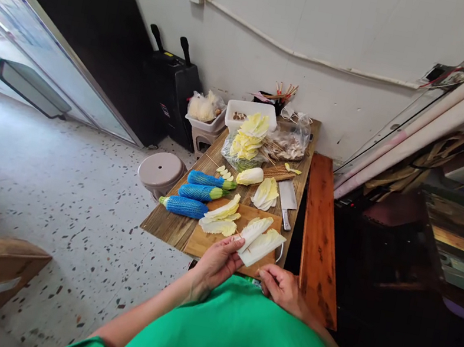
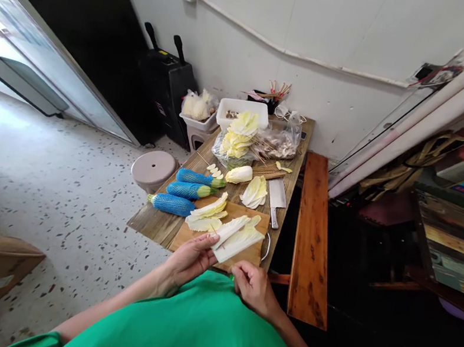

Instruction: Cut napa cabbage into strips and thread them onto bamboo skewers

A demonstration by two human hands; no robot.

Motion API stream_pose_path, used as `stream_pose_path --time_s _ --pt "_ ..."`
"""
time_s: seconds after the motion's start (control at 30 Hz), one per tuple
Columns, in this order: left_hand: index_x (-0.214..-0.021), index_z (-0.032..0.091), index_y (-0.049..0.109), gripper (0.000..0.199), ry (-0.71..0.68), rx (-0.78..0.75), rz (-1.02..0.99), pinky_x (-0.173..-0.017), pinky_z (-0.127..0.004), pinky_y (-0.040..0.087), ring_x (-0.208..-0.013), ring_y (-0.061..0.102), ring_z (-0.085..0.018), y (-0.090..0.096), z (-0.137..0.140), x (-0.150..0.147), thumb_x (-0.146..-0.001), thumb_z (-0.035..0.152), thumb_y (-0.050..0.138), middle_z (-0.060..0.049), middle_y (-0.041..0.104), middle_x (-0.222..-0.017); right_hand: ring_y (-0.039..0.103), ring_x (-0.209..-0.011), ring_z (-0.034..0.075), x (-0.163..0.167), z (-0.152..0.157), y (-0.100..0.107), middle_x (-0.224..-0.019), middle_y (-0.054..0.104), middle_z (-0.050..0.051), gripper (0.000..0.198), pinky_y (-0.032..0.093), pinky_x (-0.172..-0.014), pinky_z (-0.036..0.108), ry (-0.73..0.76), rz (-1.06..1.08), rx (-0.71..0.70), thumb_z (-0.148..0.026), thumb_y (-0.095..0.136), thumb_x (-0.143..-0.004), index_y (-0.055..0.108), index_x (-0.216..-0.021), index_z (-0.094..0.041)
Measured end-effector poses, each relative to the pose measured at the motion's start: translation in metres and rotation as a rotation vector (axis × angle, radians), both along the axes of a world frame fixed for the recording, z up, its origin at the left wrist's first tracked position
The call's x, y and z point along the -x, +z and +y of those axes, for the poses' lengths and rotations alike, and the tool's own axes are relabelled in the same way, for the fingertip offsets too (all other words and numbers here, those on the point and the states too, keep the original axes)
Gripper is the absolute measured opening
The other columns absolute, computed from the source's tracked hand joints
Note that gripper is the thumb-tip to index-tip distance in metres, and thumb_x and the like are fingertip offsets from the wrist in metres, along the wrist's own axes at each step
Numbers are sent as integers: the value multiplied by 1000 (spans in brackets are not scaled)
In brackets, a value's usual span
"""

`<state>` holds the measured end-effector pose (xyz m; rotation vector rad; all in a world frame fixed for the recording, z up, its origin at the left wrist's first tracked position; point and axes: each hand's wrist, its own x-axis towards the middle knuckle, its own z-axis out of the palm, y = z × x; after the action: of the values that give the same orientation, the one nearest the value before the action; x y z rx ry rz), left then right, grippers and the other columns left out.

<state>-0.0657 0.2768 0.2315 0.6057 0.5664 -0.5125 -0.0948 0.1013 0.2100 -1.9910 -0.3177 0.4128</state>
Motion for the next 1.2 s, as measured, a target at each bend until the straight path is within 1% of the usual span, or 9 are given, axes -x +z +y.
stream_pose_path --time_s 0.1,0.2,0.27,0.4,0.57,0.7,0.87,1.03,1.2 --pt "-97 11 56 20 42 15 67 -81 -31 50 -89 63 -20 -10 -6 -1 -78 18 58 -12 67 -96 47 -43 9 1 2 -11 -45 49 -4 39 38 -45 18 -28 72 -34 -42 35 -89 63 -83 -15" --pt "-94 12 57 17 -1 25 80 -73 -29 52 -84 64 -19 -13 -13 1 -78 19 59 -11 66 -95 50 -45 10 1 6 -22 -48 54 -1 40 37 -45 19 -119 10 4 -43 38 -87 66 -84 -14" --pt "-92 11 57 15 -22 -11 84 -67 -27 52 -79 65 -18 -14 -17 1 -78 15 59 -11 67 -92 52 -47 11 0 9 -26 -51 57 1 40 38 -46 19 -120 -28 22 -42 39 -86 67 -84 -14" --pt "-89 10 57 11 -6 -94 128 -64 -25 52 -72 65 -17 -15 -23 -3 -77 10 57 -10 67 -83 56 -51 12 0 12 -27 -57 62 2 38 39 -48 20 -115 -88 67 -40 38 -86 67 -81 -15" --pt "-83 11 57 5 -23 -82 142 -60 -23 52 -71 64 -15 -17 -29 1 -78 10 55 -9 67 -78 59 -54 12 -1 13 -28 -63 66 4 37 41 -51 19 -121 -140 47 -38 37 -86 66 -81 -16" --pt "-78 11 58 2 -34 -35 136 -64 -22 52 -75 65 -16 -18 -29 2 -77 11 58 -10 67 -82 54 -47 11 -6 13 -27 -55 61 2 38 38 -46 19 -111 -152 65 -37 35 -87 64 -75 -17" --pt "-93 11 60 24 129 -40 133 -73 -30 53 -86 63 -20 -9 -21 -12 -79 30 58 -12 66 -94 53 -49 11 -8 10 -24 -53 58 1 39 37 -48 19 -97 -221 102 -37 35 -88 64 -72 -17" --pt "-93 7 60 17 219 -149 130 -79 -31 51 -87 64 -20 -9 -23 -18 -76 9 57 -14 67 -95 53 -48 11 -1 8 -28 -54 59 1 41 37 -48 20 -30 -222 126 -39 34 -88 63 -69 -17" --pt "-94 7 60 20 165 -112 138 -81 -33 51 -87 64 -22 -13 -29 -9 -74 6 57 -14 67 -95 56 -52 14 4 9 -34 -58 62 3 41 39 -49 22 -49 -183 150 -40 33 -89 65 -75 -18"
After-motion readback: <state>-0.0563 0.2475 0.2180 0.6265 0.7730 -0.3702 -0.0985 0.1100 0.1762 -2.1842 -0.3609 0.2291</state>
